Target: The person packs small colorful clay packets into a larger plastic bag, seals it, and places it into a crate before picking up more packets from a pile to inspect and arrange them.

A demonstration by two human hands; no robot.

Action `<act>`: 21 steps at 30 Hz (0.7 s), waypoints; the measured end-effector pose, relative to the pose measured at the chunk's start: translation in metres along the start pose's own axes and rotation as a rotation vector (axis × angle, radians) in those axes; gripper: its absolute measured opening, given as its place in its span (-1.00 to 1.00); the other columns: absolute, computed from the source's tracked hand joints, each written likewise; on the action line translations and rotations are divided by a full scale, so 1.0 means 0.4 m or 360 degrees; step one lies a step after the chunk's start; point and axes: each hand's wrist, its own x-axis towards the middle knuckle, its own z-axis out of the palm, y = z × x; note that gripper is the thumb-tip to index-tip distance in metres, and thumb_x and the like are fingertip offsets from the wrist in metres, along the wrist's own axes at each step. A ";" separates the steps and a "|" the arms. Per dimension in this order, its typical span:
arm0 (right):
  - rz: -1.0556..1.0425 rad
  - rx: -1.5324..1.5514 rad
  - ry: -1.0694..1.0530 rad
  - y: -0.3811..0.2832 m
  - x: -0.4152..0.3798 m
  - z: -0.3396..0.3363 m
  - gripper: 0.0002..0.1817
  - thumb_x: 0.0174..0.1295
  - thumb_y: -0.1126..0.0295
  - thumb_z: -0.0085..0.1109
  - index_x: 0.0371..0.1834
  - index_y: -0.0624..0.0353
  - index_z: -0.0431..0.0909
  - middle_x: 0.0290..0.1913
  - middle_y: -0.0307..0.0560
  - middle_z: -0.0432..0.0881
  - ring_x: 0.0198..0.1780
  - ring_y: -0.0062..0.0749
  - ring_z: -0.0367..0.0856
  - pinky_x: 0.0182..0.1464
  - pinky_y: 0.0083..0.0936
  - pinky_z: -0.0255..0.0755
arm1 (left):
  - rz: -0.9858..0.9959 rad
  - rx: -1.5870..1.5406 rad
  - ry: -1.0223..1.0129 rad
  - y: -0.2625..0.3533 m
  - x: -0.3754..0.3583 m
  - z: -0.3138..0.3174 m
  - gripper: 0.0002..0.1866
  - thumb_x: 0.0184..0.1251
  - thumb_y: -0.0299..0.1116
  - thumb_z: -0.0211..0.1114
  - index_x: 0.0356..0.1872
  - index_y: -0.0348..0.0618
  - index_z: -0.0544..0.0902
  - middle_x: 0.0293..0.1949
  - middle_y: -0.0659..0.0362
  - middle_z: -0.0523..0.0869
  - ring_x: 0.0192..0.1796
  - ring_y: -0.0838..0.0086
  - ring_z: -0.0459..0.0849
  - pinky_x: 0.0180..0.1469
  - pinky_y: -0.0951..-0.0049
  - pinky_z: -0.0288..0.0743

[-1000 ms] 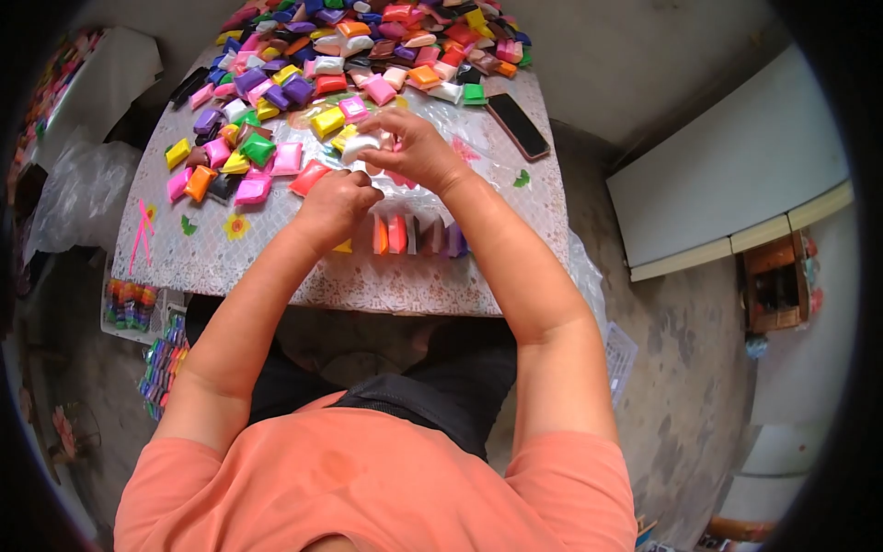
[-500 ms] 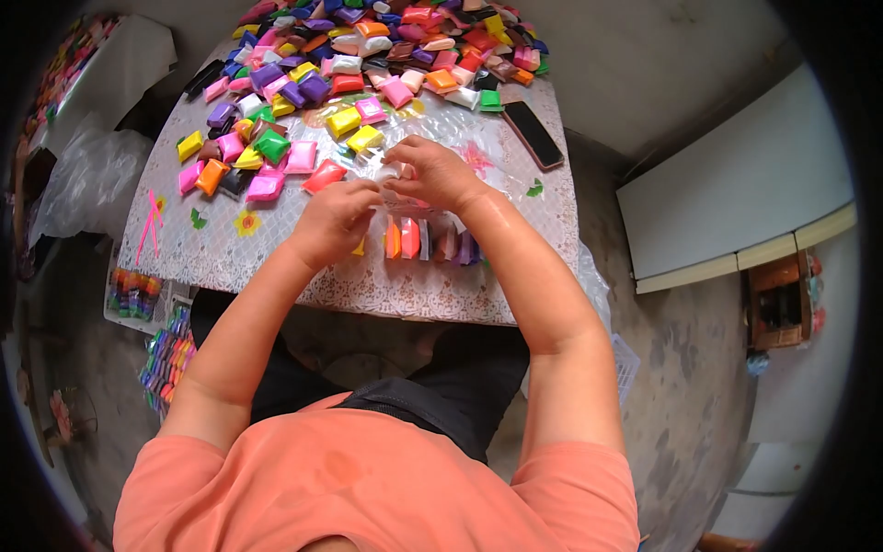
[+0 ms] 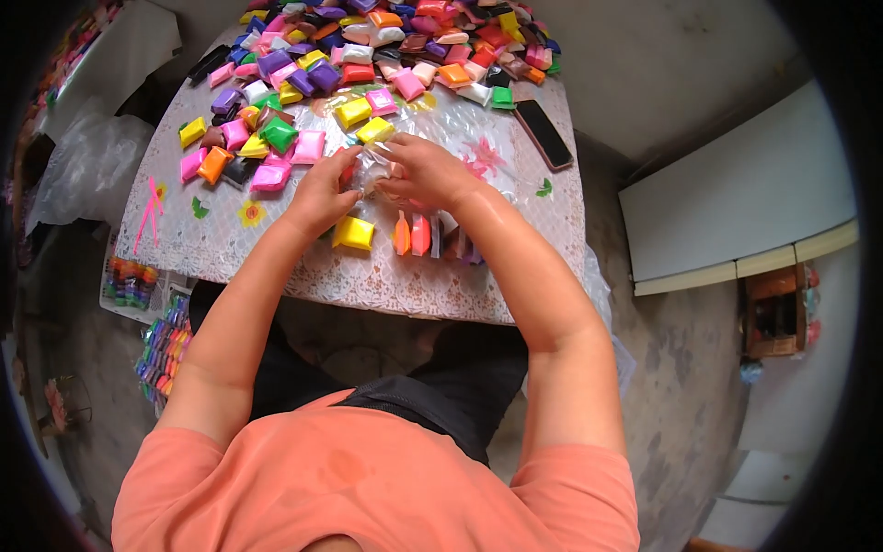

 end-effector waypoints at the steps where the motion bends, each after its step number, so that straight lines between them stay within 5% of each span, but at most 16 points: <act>1: 0.0064 -0.0030 -0.0049 -0.014 0.005 0.002 -0.57 0.10 0.23 0.41 0.04 0.09 0.60 -0.05 0.08 0.56 -0.01 0.01 0.59 0.03 -0.27 0.50 | 0.0026 -0.0026 0.0018 -0.004 -0.002 0.004 -0.29 -0.01 -0.43 0.44 0.29 -0.08 0.46 0.05 0.00 0.65 0.14 0.10 0.59 0.16 0.21 0.49; 9: 0.0070 -0.0022 -0.0079 -0.015 0.018 0.020 -0.54 0.12 0.21 0.40 0.03 0.18 0.55 -0.05 0.12 0.53 -0.01 0.06 0.57 0.06 -0.26 0.48 | 0.0418 -0.0201 0.0335 -0.090 -0.021 0.052 -0.26 -0.03 -0.44 0.48 0.30 -0.03 0.46 0.03 0.07 0.66 0.09 0.17 0.61 0.15 0.28 0.52; 12: 0.0178 0.0017 -0.0240 -0.048 0.001 -0.028 -0.32 0.08 0.29 0.44 0.32 0.15 0.44 0.14 0.18 0.53 0.17 0.03 0.54 0.23 -0.27 0.41 | 0.0407 -0.0145 0.0348 -0.092 -0.021 0.057 -0.24 -0.03 -0.44 0.49 0.32 -0.02 0.45 0.04 0.09 0.66 0.07 0.21 0.62 0.15 0.31 0.52; 21: 0.0569 -0.0138 -0.0223 -0.052 -0.095 -0.085 -0.15 -0.01 0.25 0.47 0.40 0.23 0.34 0.33 0.23 0.44 0.35 0.02 0.42 0.38 -0.32 0.30 | 0.0385 -0.0139 0.0295 -0.086 -0.023 0.053 -0.24 0.00 -0.45 0.50 0.34 -0.09 0.44 0.01 0.13 0.64 -0.05 0.38 0.61 0.06 0.44 0.52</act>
